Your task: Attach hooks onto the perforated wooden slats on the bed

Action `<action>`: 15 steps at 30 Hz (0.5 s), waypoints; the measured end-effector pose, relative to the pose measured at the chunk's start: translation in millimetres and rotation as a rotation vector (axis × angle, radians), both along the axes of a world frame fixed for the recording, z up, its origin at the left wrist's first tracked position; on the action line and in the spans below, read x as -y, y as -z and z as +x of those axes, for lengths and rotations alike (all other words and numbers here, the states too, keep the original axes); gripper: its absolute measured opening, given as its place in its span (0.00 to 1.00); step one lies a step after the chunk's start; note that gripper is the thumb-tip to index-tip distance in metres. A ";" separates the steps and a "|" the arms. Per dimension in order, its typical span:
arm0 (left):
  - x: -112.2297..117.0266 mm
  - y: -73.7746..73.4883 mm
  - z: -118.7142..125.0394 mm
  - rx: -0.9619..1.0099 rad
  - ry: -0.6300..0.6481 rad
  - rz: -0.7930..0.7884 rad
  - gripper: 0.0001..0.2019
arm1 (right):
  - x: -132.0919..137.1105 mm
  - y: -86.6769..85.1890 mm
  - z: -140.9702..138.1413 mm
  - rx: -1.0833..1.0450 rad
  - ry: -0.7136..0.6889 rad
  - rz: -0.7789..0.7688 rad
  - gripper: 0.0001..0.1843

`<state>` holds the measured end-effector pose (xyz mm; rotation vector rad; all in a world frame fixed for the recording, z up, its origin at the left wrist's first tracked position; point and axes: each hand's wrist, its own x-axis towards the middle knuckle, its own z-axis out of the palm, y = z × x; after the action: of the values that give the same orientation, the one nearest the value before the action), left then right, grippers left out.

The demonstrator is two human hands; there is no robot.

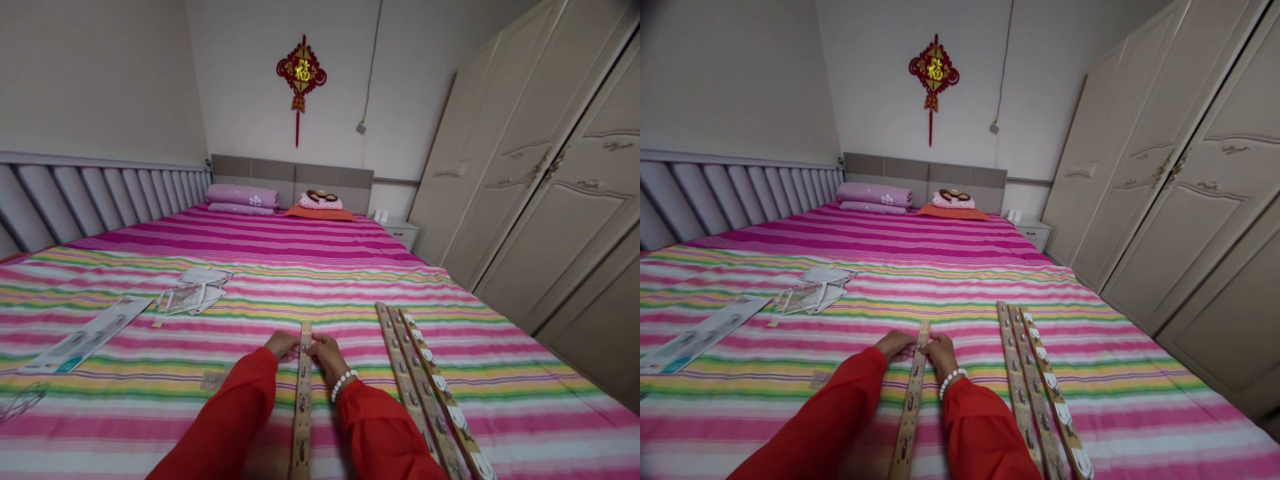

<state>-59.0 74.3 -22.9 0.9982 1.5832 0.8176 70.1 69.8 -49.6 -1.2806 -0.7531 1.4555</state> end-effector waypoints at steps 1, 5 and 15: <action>-2.7 -1.1 0.6 -0.022 0.004 -0.023 0.14 | -0.4 1.1 -0.1 -0.001 -0.004 0.004 0.22; -13.9 -0.7 4.2 -0.109 0.030 -0.022 0.17 | -1.9 5.6 -0.6 -0.014 -0.028 0.030 0.21; -27.5 -1.5 7.2 -0.230 0.172 -0.046 0.19 | -4.9 17.6 -7.7 0.011 -0.053 0.083 0.20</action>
<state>-51.8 101.8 -21.4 1.2104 1.6732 0.5612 62.4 74.7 -67.2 -1.2139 -0.8520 1.4457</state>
